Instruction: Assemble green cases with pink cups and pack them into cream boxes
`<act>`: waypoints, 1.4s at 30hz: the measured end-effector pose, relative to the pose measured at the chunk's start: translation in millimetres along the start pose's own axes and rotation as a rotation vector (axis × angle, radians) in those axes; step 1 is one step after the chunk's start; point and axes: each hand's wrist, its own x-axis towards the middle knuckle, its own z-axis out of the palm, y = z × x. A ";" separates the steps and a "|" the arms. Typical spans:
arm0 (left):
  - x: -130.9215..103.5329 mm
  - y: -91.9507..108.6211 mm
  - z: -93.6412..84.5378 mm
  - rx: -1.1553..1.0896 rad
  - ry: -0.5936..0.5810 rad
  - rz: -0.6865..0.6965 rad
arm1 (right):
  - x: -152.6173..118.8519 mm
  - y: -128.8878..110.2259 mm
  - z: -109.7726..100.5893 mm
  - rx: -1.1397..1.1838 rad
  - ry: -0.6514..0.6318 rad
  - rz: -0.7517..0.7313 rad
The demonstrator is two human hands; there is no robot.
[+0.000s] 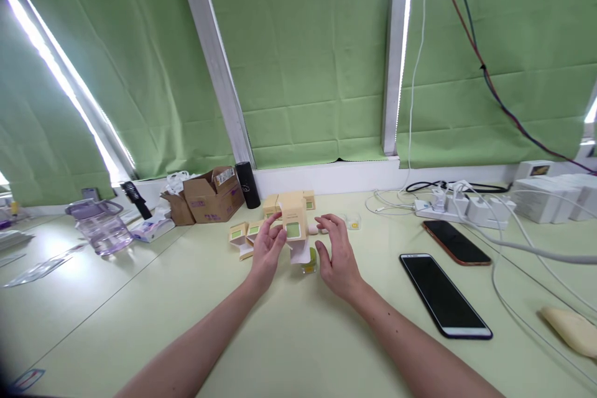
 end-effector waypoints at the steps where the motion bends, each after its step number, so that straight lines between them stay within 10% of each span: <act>1: -0.5 0.6 1.0 0.009 0.005 -0.008 | -0.3 -1.9 -0.4 0.006 -0.018 -0.007; 14: -3.7 3.6 4.4 0.106 -0.047 -0.068 | -3.6 -1.4 1.5 0.116 -0.119 0.035; 29: -7.6 -3.4 -4.5 0.292 -0.168 0.193 | 2.2 -5.8 0.1 0.276 -0.030 0.232; 42: -3.7 -8.7 -2.1 0.269 -0.070 0.156 | -1.9 -2.1 -0.4 0.295 -0.139 0.208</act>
